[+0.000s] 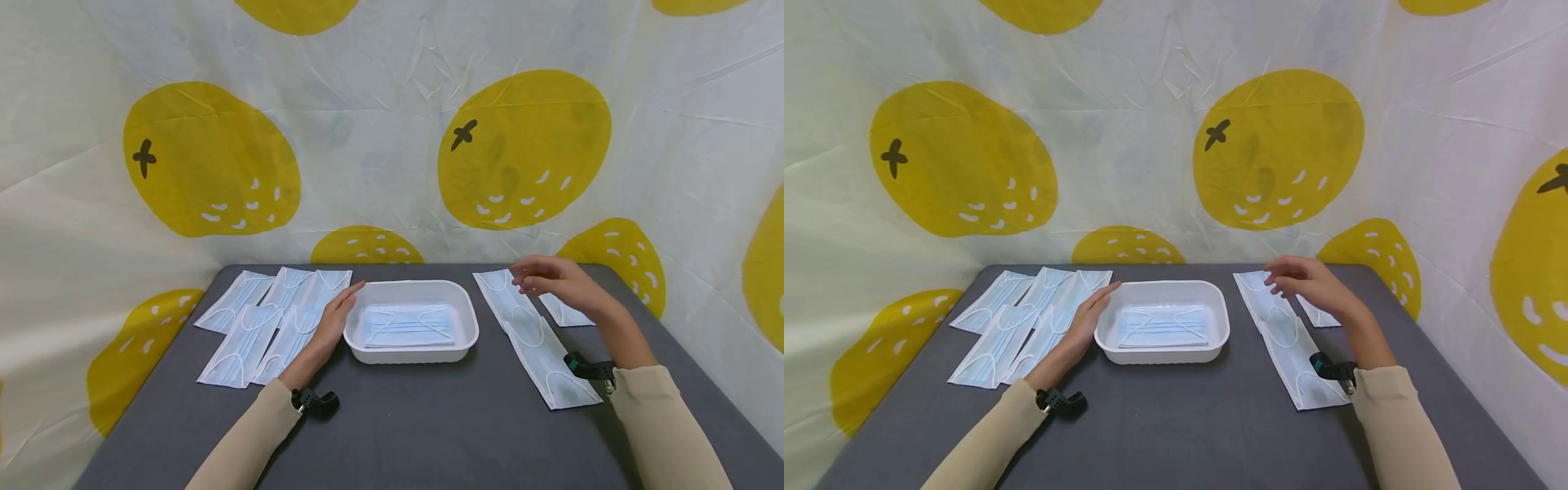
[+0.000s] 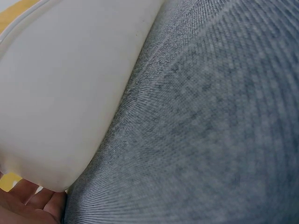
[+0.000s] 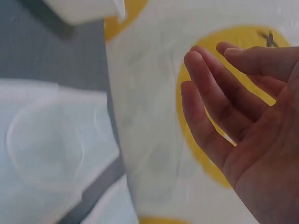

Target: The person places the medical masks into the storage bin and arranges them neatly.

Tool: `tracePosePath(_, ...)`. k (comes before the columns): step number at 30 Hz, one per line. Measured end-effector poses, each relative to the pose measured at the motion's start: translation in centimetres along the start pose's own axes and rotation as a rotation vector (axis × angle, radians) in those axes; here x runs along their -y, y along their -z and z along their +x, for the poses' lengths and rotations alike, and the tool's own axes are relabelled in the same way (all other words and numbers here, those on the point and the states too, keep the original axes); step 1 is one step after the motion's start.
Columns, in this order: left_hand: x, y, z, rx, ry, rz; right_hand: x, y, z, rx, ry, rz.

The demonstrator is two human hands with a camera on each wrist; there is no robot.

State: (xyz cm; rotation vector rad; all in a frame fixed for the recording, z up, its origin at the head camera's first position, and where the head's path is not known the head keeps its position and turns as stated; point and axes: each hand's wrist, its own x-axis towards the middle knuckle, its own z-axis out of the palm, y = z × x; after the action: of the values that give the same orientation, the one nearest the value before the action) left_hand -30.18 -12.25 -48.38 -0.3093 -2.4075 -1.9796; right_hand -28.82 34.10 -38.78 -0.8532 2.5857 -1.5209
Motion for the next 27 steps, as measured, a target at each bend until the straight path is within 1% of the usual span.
tracePosePath(5,0.0,0.0,0.0,0.002,-0.012,-0.001,-2.3,1.9,-2.6,-0.113,-0.009,-0.014)
tracePosePath(8,0.0,0.0,0.0,-0.001,-0.018,-0.003,-3.8,3.0,-3.9,-0.176,-0.054,-0.01)
tracePosePath(12,0.0,0.0,0.0,-0.002,-0.015,-0.01,-5.5,4.0,-4.9,-0.248,-0.119,-0.003)
tracePosePath(16,0.2,0.0,-0.2,-0.006,-0.002,-0.015,-6.7,4.7,-5.5,-0.297,-0.163,-0.036)
tracePosePath(20,0.3,0.0,-0.2,-0.002,0.007,-0.012,-8.1,5.0,-6.1,-0.35,-0.215,-0.108)
tracePosePath(24,0.3,0.0,0.0,-0.006,-0.009,-0.007,-9.8,5.2,-6.7,-0.362,-0.275,-0.174)
tracePosePath(27,0.1,0.0,0.0,-0.008,-0.02,0.003,-10.7,5.3,-7.2,-0.354,-0.3,-0.206)
